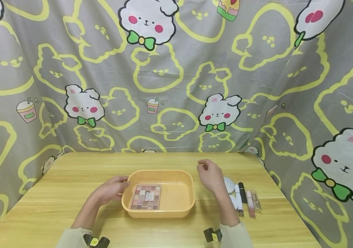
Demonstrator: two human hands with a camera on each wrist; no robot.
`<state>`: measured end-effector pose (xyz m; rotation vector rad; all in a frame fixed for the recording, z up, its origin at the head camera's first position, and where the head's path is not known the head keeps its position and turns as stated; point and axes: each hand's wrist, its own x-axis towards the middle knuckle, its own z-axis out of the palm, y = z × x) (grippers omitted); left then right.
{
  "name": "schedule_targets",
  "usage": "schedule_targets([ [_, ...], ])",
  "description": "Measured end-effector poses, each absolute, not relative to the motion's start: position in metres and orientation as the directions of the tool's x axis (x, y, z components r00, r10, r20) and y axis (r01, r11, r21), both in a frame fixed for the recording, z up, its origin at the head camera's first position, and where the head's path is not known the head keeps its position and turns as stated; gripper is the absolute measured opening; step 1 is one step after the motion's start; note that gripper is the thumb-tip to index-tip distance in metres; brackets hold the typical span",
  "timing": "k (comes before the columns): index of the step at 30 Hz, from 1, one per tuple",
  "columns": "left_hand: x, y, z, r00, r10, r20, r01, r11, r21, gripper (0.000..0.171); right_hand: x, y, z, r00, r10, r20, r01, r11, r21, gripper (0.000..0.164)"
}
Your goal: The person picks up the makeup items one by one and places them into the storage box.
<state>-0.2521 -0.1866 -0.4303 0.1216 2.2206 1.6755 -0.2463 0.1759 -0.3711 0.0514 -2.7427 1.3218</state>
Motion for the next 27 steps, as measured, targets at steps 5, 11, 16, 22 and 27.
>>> schedule_targets([
  [5,-0.252,-0.187,-0.430,-0.932,0.283,-0.224,-0.138,0.295,0.946,0.047,-0.248,0.184,-0.372,-0.995,0.032,0.094,-0.054,0.625,-0.779,0.039],
  [11,-0.252,-0.187,-0.429,-0.932,0.283,-0.228,-0.143,0.292,0.946,0.047,-0.252,0.191,-0.375,-0.992,0.071,0.104,-0.032,0.657,-0.753,0.043],
  [16,-0.252,-0.186,-0.429,-0.933,0.274,-0.232,-0.147,0.297,0.943,0.047,-0.255,0.197,-0.379,-0.989,0.095,0.110,-0.017,0.676,-0.737,0.046],
  [22,-0.252,-0.186,-0.429,-0.937,0.262,-0.232,-0.147,0.307,0.940,0.046,-0.258,0.204,-0.384,-0.988,0.113,0.108,0.003,0.706,-0.708,0.048],
  [27,-0.252,-0.186,-0.428,-0.936,0.264,-0.232,-0.147,0.305,0.941,0.046,-0.261,0.208,-0.387,-0.990,0.112,0.083,0.025,0.728,-0.685,0.052],
])
